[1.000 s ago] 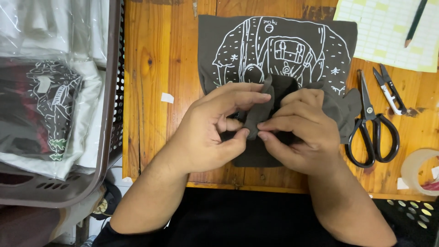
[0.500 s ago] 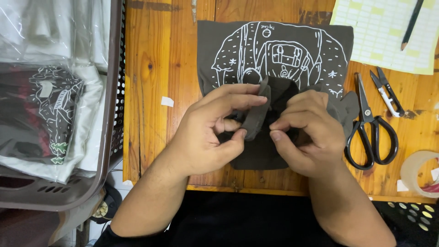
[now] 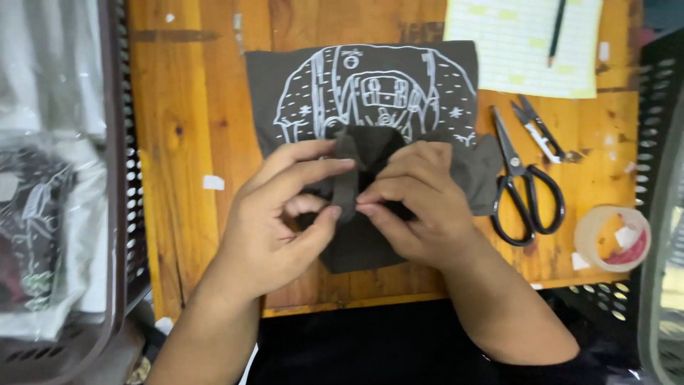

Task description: A person trims loose threads from a t-shirt and then folds it neatly on a wooden workbench.

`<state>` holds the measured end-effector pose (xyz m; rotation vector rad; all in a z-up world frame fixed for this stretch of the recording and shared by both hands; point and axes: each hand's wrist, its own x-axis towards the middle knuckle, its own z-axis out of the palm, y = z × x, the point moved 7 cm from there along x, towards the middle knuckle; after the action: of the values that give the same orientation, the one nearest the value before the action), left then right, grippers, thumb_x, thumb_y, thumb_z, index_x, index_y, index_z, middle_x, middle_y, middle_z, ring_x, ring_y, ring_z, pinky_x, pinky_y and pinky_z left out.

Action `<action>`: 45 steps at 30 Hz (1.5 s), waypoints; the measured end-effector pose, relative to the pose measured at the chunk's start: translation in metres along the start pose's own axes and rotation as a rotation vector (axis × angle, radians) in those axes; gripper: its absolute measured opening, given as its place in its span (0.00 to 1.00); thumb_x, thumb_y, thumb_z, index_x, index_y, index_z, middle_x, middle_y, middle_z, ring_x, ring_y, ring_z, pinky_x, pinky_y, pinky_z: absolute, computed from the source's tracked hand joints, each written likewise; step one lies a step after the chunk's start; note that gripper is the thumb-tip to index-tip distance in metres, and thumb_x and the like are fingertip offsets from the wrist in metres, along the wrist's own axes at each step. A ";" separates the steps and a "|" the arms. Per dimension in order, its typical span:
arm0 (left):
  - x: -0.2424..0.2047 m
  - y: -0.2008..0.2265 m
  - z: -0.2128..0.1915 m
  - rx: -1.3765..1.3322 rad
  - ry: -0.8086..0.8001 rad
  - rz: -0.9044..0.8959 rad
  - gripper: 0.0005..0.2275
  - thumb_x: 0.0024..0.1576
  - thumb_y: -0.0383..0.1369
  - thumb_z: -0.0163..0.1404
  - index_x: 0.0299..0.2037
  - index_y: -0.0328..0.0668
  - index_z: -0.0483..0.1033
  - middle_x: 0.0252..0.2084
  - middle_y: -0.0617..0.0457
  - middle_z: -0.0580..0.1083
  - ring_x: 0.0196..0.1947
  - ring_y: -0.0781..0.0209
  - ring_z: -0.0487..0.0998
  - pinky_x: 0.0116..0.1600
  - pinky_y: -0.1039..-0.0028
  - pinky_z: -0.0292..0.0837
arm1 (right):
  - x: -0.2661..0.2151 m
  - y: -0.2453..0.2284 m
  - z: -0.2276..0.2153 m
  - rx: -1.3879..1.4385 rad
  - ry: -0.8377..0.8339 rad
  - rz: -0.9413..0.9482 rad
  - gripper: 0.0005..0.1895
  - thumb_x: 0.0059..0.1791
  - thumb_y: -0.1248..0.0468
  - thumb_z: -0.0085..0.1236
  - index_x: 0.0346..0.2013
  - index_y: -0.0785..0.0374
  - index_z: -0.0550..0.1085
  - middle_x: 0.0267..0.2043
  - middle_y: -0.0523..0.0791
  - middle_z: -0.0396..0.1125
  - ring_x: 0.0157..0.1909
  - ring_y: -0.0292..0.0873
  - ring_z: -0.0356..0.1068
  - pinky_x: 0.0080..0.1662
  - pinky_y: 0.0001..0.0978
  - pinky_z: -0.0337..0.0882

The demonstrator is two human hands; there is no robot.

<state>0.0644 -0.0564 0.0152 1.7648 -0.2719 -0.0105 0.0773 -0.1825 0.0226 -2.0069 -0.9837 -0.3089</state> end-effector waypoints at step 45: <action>-0.010 -0.023 -0.012 -0.348 0.128 -0.110 0.05 0.50 0.22 0.48 0.35 0.37 0.74 0.29 0.55 0.71 0.26 0.72 0.68 0.32 0.87 0.62 | -0.061 0.049 -0.065 -0.015 0.142 0.498 0.15 0.51 0.70 0.37 0.50 0.77 0.55 0.51 0.62 0.58 0.42 0.46 0.58 0.43 0.29 0.60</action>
<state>0.0608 -0.0386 -0.0061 1.4255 -0.0738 -0.0226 0.0827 -0.2814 0.0003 -2.1315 -0.3729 -0.1808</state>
